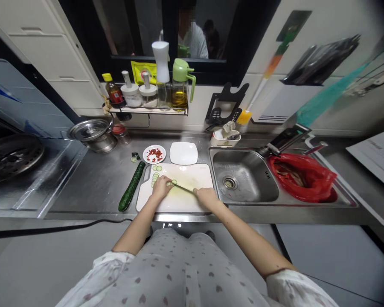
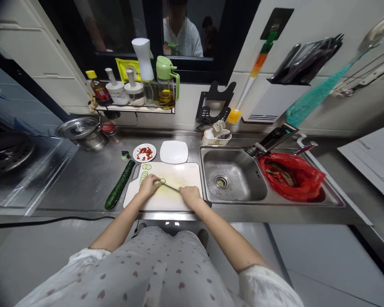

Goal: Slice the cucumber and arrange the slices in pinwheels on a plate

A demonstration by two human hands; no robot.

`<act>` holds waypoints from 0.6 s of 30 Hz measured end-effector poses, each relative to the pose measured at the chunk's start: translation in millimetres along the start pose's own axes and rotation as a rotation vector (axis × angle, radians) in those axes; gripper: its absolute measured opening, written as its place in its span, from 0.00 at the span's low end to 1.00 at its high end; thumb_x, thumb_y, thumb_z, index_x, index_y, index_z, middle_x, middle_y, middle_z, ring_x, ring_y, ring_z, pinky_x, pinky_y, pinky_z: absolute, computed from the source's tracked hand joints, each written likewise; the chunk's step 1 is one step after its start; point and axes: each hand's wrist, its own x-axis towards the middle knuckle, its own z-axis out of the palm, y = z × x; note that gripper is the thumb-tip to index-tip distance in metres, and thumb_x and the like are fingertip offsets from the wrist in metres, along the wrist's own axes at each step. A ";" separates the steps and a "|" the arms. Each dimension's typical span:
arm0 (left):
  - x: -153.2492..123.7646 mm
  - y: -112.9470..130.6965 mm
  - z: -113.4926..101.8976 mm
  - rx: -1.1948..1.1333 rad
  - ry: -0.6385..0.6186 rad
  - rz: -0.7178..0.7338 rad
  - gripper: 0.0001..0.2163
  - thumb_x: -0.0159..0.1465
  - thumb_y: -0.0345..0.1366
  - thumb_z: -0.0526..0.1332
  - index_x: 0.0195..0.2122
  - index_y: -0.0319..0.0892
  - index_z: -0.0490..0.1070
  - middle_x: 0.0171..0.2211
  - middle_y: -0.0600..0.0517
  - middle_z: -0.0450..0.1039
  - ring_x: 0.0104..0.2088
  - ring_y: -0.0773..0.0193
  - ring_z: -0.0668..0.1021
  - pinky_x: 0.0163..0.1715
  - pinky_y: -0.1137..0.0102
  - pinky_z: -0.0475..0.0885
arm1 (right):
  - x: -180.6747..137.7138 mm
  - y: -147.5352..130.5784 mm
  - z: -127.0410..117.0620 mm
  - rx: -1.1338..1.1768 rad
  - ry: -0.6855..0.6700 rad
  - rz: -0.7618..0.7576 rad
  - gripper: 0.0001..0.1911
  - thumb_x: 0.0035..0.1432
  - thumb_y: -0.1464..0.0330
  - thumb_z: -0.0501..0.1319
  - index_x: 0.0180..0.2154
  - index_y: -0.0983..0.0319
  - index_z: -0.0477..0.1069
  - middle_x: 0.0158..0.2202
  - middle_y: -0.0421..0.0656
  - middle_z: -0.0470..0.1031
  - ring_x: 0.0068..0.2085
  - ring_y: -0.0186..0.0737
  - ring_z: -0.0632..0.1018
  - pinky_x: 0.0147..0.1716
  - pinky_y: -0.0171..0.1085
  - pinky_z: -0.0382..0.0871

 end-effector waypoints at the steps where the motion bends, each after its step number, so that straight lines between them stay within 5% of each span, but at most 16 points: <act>1: -0.4 0.4 -0.2 -0.001 0.001 -0.005 0.12 0.59 0.38 0.65 0.44 0.45 0.78 0.45 0.49 0.74 0.48 0.57 0.73 0.49 0.66 0.67 | -1.9 2.7 3.2 0.004 0.012 0.001 0.17 0.64 0.77 0.49 0.50 0.64 0.70 0.42 0.56 0.78 0.47 0.48 0.79 0.42 0.40 0.67; 8: -4.7 4.6 -2.9 0.000 0.018 0.006 0.11 0.59 0.38 0.64 0.43 0.45 0.77 0.46 0.48 0.74 0.50 0.55 0.73 0.49 0.65 0.67 | -24.8 14.2 35.8 0.271 0.077 0.127 0.14 0.68 0.63 0.48 0.49 0.60 0.66 0.43 0.49 0.78 0.45 0.44 0.78 0.37 0.34 0.61; 18: -5.9 12.5 -4.7 0.072 -0.003 0.018 0.17 0.60 0.39 0.62 0.50 0.44 0.75 0.47 0.47 0.73 0.49 0.54 0.73 0.50 0.65 0.66 | -23.1 9.3 57.2 0.474 0.139 0.355 0.14 0.69 0.62 0.45 0.47 0.60 0.64 0.43 0.46 0.78 0.43 0.41 0.77 0.31 0.33 0.53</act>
